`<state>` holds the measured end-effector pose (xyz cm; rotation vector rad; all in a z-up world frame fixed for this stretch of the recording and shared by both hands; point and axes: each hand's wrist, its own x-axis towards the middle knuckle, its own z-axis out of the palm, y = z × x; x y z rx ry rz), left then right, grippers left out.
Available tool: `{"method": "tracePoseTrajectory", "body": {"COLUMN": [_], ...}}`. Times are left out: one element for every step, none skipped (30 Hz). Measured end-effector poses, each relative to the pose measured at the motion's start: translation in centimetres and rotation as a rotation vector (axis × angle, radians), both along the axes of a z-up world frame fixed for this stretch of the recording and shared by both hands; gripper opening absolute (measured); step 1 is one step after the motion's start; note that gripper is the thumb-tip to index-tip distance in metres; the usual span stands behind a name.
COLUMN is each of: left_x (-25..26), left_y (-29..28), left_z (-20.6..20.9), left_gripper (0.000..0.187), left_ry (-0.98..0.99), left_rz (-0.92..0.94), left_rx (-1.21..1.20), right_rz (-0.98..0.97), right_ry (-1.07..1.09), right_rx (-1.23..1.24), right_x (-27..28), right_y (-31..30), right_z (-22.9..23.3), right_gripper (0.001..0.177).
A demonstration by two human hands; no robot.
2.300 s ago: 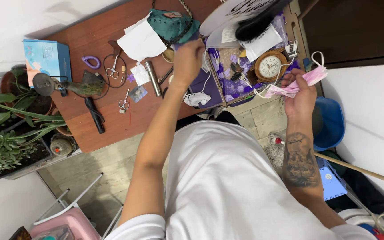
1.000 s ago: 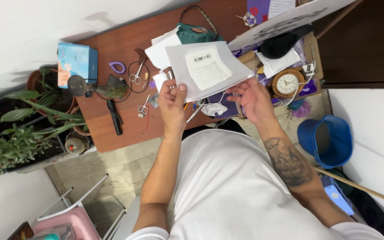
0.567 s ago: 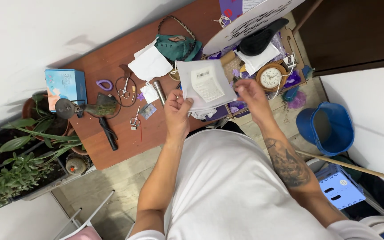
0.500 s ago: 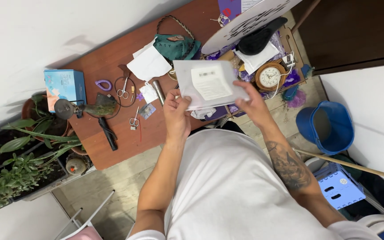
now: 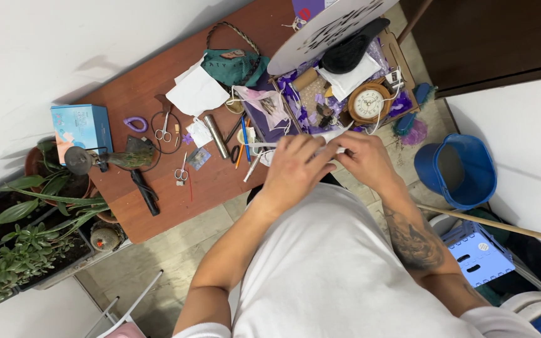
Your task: The person clears clutter from a wooden desk by picking up various items such as wipes, a box, a spray bottle, and a face mask, then placing them onto a nearby white shelf. They also gather small items like pins and clips into the mask and move them aside.
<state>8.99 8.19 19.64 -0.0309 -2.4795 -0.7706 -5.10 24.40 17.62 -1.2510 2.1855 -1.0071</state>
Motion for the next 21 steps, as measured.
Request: {"method": "tracePoseTrajectory", "body": {"left_x": [-0.4,-0.8,-1.2,-1.4,-1.7,-2.0,-2.3,-2.6,-2.9,-2.8,-3.0,-3.1,-3.2,-3.3,-3.4,-3.7,-3.9,-4.2,-4.6,-5.0,-5.5], "left_y": [0.6,1.2,1.9,1.6,1.4,1.2,1.2,1.3,1.4,1.5,1.7,1.8,2.0,2.3,2.5,3.0,3.5,3.9,4.4,4.8,5.3], "left_z": [-0.4,-0.9,-1.3,-1.6,-1.8,-2.1,-1.9,-1.7,-1.5,-1.0,-0.6,-0.1,0.1,0.2,0.4,0.5,0.7,0.9,1.1,1.3,1.6], "left_gripper": [0.034,0.023,0.015,0.015,0.013,0.012,0.012,0.015,0.019,0.019,0.014,0.011,0.011,0.012,0.013,0.013,0.022,0.032,0.032,0.024,0.017], "left_ry": [0.0,0.006,0.012,0.011,-0.008,-0.028,-0.027,-0.04,-0.053,-0.053,-0.068,-0.083,-0.08,-0.079,-0.077,-0.073,-0.039,-0.005,0.0,0.054,0.108], "left_rz": [0.001,0.011,0.019,0.018,0.022,0.026,0.027,0.013,-0.001,0.002,-0.012,-0.027,-0.023,-0.022,-0.02,-0.015,0.007,0.028,0.036,0.047,0.059], "left_rx": [-0.001,0.105,0.211,0.211,0.311,0.411,0.409,0.486,0.563,0.563,0.632,0.701,0.7,0.719,0.738,0.736,0.713,0.69,0.688,0.698,0.707], "right_rz": [0.001,0.013,0.023,0.022,-0.008,-0.039,-0.038,-0.07,-0.101,-0.098,-0.123,-0.149,-0.144,-0.143,-0.141,-0.134,-0.12,-0.105,-0.096,-0.079,-0.061], "right_ry": [0.0,-0.044,-0.088,-0.088,-0.124,-0.159,-0.159,-0.202,-0.245,-0.246,-0.291,-0.336,-0.336,-0.342,-0.349,-0.348,-0.342,-0.336,-0.336,-0.322,-0.31], "right_rx": [-0.001,-0.004,-0.006,-0.006,-0.076,-0.146,-0.148,-0.184,-0.22,-0.22,-0.263,-0.305,-0.306,-0.314,-0.322,-0.323,-0.336,-0.348,-0.349,-0.358,-0.366], "right_x": [0.0,-0.1,-0.1,-0.3,-0.4,-0.6,-0.9,-1.2,-1.4,-1.8,-2.4,-2.9,-3.4,-3.8,-4.2,-4.3,-4.3,-4.3,-4.4,-4.5,-4.5], "right_y": [0.1,0.3,0.5,0.4,0.5,0.5,1.0,1.6,2.2,2.6,3.0,3.4,3.9,4.3,4.8,4.8,4.8,4.8,4.6,4.5,4.4], "right_z": [0.3,0.6,0.9,1.4,2.0,2.5,2.1,1.6,1.2,0.9,0.6,0.4,0.3,0.2,0.1,0.4,0.8,1.2,1.5,1.8,2.1], "right_gripper": [0.014,0.016,0.019,0.019,0.012,0.006,0.006,0.003,0.003,0.003,0.007,0.011,0.011,0.011,0.012,0.012,0.012,0.012,0.012,0.01,0.009]}}
